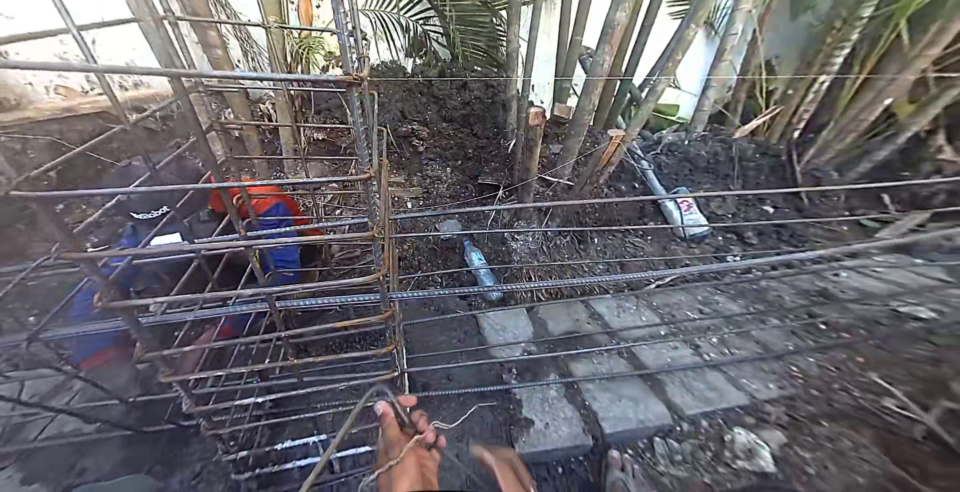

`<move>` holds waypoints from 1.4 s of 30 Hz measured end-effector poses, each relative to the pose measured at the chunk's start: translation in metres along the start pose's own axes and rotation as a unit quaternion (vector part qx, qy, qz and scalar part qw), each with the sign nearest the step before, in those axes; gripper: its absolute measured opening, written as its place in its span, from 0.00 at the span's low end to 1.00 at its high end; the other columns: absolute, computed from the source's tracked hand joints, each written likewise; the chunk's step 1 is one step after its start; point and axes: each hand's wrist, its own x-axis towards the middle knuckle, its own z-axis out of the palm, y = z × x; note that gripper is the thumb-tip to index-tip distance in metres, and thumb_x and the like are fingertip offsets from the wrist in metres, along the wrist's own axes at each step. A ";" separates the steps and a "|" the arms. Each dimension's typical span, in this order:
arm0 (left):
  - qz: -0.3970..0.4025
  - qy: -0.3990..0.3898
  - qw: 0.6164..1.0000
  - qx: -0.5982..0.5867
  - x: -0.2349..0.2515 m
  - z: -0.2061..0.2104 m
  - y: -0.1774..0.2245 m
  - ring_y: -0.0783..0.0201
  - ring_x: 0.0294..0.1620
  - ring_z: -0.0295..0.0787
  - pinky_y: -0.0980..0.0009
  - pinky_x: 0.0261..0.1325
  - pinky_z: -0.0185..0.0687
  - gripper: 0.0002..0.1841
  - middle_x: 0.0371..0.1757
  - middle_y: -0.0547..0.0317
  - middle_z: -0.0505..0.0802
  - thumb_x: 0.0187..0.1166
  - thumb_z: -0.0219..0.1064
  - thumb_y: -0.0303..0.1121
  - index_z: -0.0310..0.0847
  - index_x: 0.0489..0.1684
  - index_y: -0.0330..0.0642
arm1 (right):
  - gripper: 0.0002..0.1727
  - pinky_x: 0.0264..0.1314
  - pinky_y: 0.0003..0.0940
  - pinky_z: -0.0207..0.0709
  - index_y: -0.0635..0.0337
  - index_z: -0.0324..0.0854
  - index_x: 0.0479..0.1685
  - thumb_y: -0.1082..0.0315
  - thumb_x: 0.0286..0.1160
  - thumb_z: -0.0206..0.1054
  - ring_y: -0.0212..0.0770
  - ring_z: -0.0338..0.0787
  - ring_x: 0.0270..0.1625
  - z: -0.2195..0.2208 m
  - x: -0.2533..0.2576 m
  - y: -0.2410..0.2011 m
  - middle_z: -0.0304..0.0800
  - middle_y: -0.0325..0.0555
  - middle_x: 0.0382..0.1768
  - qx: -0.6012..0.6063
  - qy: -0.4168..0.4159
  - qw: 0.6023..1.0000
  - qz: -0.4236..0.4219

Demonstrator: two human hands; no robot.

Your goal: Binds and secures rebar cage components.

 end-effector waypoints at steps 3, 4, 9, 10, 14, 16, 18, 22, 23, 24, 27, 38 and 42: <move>0.010 -0.021 1.000 0.021 -0.001 0.015 -0.010 0.70 0.17 0.85 0.72 0.28 0.87 0.27 0.17 0.67 0.83 0.97 0.29 0.49 0.71 0.43 0.41 | 0.28 0.80 0.58 0.73 0.72 0.77 0.74 0.56 0.87 0.60 0.61 0.85 0.73 0.004 0.028 -0.004 0.84 0.68 0.69 -0.026 0.007 0.999 0.044; 0.014 -0.018 0.999 0.028 -0.001 0.019 -0.012 0.68 0.19 0.86 0.71 0.31 0.88 0.27 0.17 0.65 0.84 0.97 0.31 0.47 0.72 0.43 0.38 | 0.26 0.76 0.58 0.75 0.73 0.79 0.72 0.58 0.88 0.59 0.61 0.88 0.68 0.006 0.031 -0.004 0.87 0.68 0.65 -0.021 0.015 0.998 0.062; -0.041 -0.045 0.995 0.080 0.007 0.031 -0.024 0.63 0.25 0.91 0.67 0.34 0.90 0.28 0.24 0.56 0.89 0.98 0.35 0.46 0.77 0.50 0.31 | 0.26 0.62 0.66 0.79 0.70 0.87 0.57 0.53 0.89 0.57 0.63 0.93 0.52 0.000 0.044 0.022 0.93 0.65 0.46 -0.085 0.076 0.986 0.120; -0.055 -0.048 0.993 0.091 0.011 0.030 -0.026 0.62 0.28 0.91 0.65 0.36 0.90 0.27 0.26 0.55 0.89 0.98 0.37 0.45 0.78 0.52 0.30 | 0.26 0.60 0.67 0.79 0.71 0.88 0.55 0.53 0.89 0.56 0.63 0.93 0.50 0.000 0.046 0.030 0.93 0.65 0.44 -0.089 0.083 0.986 0.116; -0.114 -0.073 0.984 0.120 0.025 0.026 -0.035 0.59 0.37 0.93 0.64 0.47 0.90 0.21 0.35 0.49 0.92 0.97 0.45 0.38 0.78 0.56 0.28 | 0.25 0.59 0.67 0.79 0.74 0.88 0.52 0.57 0.89 0.56 0.64 0.93 0.48 -0.005 0.047 0.056 0.93 0.68 0.42 -0.069 0.106 0.986 0.105; -0.121 -0.077 0.980 0.137 0.032 0.026 -0.039 0.58 0.39 0.93 0.62 0.49 0.91 0.20 0.38 0.49 0.93 0.96 0.46 0.38 0.79 0.56 0.28 | 0.25 0.53 0.65 0.80 0.75 0.87 0.48 0.58 0.89 0.55 0.62 0.91 0.42 -0.010 0.047 0.060 0.91 0.66 0.36 -0.061 0.102 0.987 0.105; -0.102 -0.076 0.984 0.123 0.036 0.018 -0.035 0.56 0.46 0.92 0.57 0.52 0.88 0.21 0.49 0.46 0.92 0.96 0.45 0.38 0.75 0.65 0.28 | 0.26 0.49 0.64 0.79 0.75 0.87 0.46 0.56 0.88 0.55 0.61 0.89 0.38 -0.021 0.048 0.059 0.89 0.65 0.32 -0.059 0.092 0.987 0.118; -0.045 -0.161 0.986 0.019 0.032 -0.004 0.017 0.56 0.50 0.96 0.56 0.48 0.92 0.37 0.51 0.57 0.97 0.89 0.32 0.65 0.82 0.60 0.48 | 0.25 0.47 0.62 0.79 0.75 0.87 0.44 0.57 0.89 0.54 0.58 0.89 0.36 -0.049 0.056 0.071 0.88 0.63 0.30 -0.048 0.134 0.983 0.119; -0.044 -0.222 0.974 0.008 0.030 -0.009 0.033 0.54 0.53 0.96 0.55 0.49 0.92 0.42 0.55 0.57 0.97 0.82 0.35 0.74 0.86 0.61 0.52 | 0.25 0.45 0.60 0.79 0.75 0.87 0.43 0.58 0.89 0.54 0.56 0.88 0.35 -0.052 0.059 0.078 0.88 0.61 0.29 -0.037 0.148 0.982 0.113; -0.044 -0.286 0.957 0.016 0.031 -0.012 0.046 0.53 0.56 0.95 0.54 0.51 0.93 0.43 0.60 0.55 0.96 0.76 0.43 0.78 0.88 0.65 0.54 | 0.25 0.44 0.58 0.79 0.74 0.87 0.42 0.58 0.89 0.54 0.53 0.87 0.34 -0.053 0.062 0.085 0.87 0.59 0.28 -0.025 0.152 0.982 0.112; -0.045 -0.369 0.916 0.154 0.030 -0.016 0.072 0.52 0.61 0.92 0.53 0.56 0.92 0.33 0.74 0.50 0.86 0.81 0.65 0.58 0.76 0.79 0.44 | 0.24 0.42 0.53 0.79 0.71 0.88 0.40 0.56 0.88 0.56 0.48 0.86 0.32 -0.046 0.063 0.104 0.86 0.54 0.26 -0.012 0.135 0.980 0.143; 0.059 -0.191 0.691 0.695 0.042 0.044 0.098 0.68 0.19 0.68 0.64 0.29 0.69 0.19 0.21 0.67 0.77 0.92 0.49 0.40 0.89 0.48 0.46 | 0.26 0.40 0.55 0.80 0.61 0.87 0.41 0.47 0.88 0.53 0.49 0.86 0.31 -0.056 0.094 0.059 0.85 0.49 0.25 -0.049 0.061 0.990 0.114; 0.051 -0.142 0.742 0.653 0.052 0.017 0.069 0.70 0.16 0.63 0.67 0.25 0.65 0.18 0.17 0.69 0.72 0.92 0.50 0.35 0.90 0.45 0.42 | 0.28 0.48 0.58 0.80 0.61 0.86 0.46 0.46 0.89 0.51 0.52 0.88 0.38 -0.075 0.109 0.079 0.87 0.53 0.32 -0.074 -0.041 0.988 0.132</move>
